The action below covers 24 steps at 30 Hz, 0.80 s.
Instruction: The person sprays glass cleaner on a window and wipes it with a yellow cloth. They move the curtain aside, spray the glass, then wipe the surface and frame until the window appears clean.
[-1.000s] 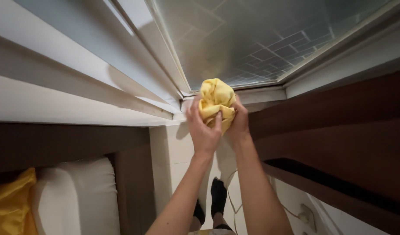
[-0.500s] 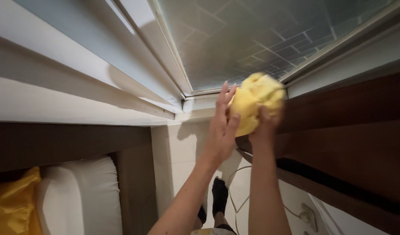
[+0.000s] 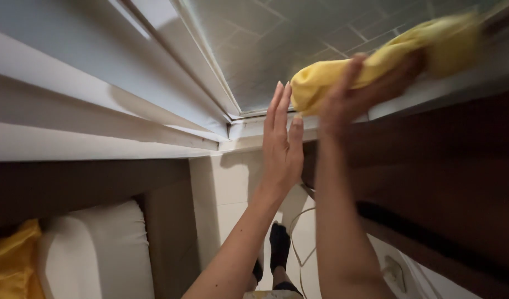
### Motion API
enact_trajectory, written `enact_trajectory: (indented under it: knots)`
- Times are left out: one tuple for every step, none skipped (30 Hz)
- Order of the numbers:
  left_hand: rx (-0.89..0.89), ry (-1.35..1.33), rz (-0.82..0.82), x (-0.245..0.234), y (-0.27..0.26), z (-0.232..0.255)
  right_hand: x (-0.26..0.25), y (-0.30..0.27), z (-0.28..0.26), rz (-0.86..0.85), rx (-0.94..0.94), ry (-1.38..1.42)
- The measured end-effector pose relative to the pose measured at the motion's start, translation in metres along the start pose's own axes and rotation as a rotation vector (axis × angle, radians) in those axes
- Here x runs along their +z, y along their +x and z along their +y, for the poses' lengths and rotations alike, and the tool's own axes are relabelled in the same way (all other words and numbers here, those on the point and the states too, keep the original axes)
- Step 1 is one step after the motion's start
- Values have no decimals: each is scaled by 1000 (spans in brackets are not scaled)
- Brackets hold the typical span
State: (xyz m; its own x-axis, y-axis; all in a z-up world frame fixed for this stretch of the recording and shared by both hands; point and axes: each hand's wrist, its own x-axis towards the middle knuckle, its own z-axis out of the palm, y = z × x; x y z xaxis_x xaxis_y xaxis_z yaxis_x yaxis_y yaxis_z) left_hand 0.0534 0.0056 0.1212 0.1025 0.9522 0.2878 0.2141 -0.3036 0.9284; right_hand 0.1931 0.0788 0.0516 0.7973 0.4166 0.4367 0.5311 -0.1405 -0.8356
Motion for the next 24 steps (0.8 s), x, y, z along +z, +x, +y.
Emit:
enact_trajectory:
  knots:
    - [-2, 2, -4, -1, 5, 4, 26, -11, 14, 69, -90, -201]
    - [-3, 4, -7, -3, 9, 7, 42, -20, 29, 138, -180, -401]
    - [-3, 7, -10, -4, 13, 8, 51, -26, 42, 153, -196, -364]
    - [5, 11, -16, -4, 17, 7, 58, -31, 52, 169, -211, -326]
    - [10, 15, -20, -5, 18, 5, 64, -36, 60, 182, -227, -289]
    - [15, 19, -25, -6, 19, 1, 70, -39, 65, 193, -225, -274]
    - [15, 30, -36, -7, 18, -2, 74, -39, 70, 203, -223, -263]
    - [15, 40, -47, -8, 17, -6, 75, -40, 72, 213, -221, -252]
    - [23, 49, -55, -8, 19, -7, 77, -41, 73, 263, -361, -374]
    - [11, 53, -62, -8, 21, -8, 79, -42, 72, 314, -450, -458]
    - [-5, 60, -71, -8, 20, -9, 81, -48, 72, 311, -459, -466]
    - [-20, 68, -79, -9, 19, -12, 81, -55, 73, 280, -412, -416]
    - [-26, 60, -85, -8, 17, -17, 82, -62, 74, 247, -357, -366]
    - [-33, 52, -91, -7, 14, -23, 83, -69, 77, 212, -304, -318]
    - [-41, 40, -98, -5, 10, -31, 84, -75, 82, 172, -253, -284]
    - [-37, 44, -104, -3, 6, -39, 84, -80, 88, 140, -210, -249]
    - [-32, 47, -110, -1, 2, -48, 85, -85, 94, 111, -173, -217]
    - [-27, 51, -117, 1, -1, -57, 84, -89, 101, 79, -119, -183]
    - [-34, 52, -117, 3, -5, -64, 83, -91, 108, 38, -66, -143]
    - [-40, 53, -117, 6, -9, -71, 80, -94, 114, -1, -9, -104]
    - [-50, 51, -118, 9, -13, -76, 76, -97, 120, -43, 58, -67]
    - [-71, 56, -121, 10, -17, -80, 72, -98, 125, -83, 122, -22]
    - [-90, 56, -126, 11, -20, -79, 63, -97, 129, -120, 199, 18]
    - [-110, 57, -132, 12, -23, -76, 52, -95, 131, -153, 282, 64]
